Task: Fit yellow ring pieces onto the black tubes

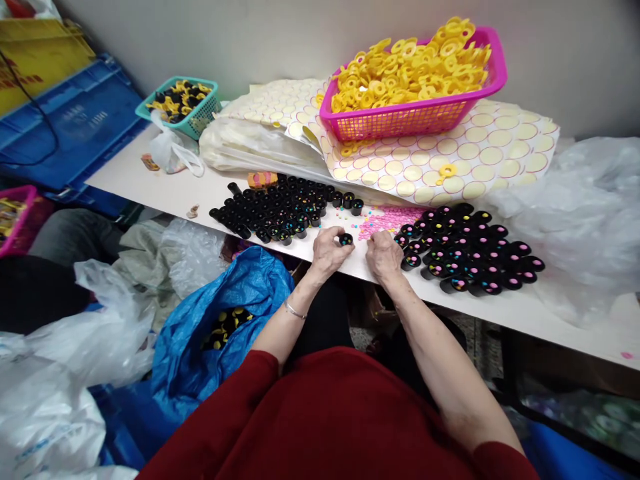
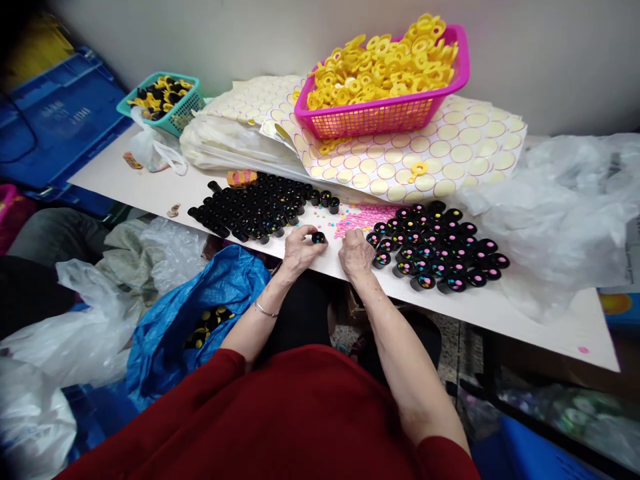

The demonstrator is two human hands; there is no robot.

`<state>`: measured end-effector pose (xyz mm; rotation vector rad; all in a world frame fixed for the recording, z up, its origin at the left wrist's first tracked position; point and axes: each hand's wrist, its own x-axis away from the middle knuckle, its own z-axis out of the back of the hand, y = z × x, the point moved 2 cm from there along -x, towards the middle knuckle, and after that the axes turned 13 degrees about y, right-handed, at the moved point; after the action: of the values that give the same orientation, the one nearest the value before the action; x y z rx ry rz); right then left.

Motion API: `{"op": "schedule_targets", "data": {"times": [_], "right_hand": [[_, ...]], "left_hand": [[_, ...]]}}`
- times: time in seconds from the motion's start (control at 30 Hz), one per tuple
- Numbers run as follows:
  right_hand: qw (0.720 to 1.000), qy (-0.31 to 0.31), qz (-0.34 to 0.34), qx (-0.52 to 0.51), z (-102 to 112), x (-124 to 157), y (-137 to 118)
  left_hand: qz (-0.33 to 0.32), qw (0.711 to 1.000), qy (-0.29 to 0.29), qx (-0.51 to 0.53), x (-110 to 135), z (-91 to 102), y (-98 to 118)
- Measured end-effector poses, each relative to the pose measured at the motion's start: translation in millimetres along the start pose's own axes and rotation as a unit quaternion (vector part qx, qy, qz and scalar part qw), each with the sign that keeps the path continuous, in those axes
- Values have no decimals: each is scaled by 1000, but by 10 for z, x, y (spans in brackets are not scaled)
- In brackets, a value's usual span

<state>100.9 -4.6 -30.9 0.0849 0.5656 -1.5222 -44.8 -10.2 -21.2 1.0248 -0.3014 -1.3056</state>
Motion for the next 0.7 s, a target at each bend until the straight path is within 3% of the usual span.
{"op": "schedule_targets", "data": {"times": [0.1,0.4,0.57,0.7], "right_hand": [[1000,-19,7,21,-2,-6,-34],[995,-103,3,9,298,288,48],[980,-174,-100,12,458,315,97],[974,-155,-164,2,448,282,81]], "left_hand": [[28,999,-19,29,130,-29,-96],[-35,991,-80,103,238,-107,-55],[-40,984,-113,129,267,-263,-7],[-37,981,-113,152,281,-346,-22]]}}
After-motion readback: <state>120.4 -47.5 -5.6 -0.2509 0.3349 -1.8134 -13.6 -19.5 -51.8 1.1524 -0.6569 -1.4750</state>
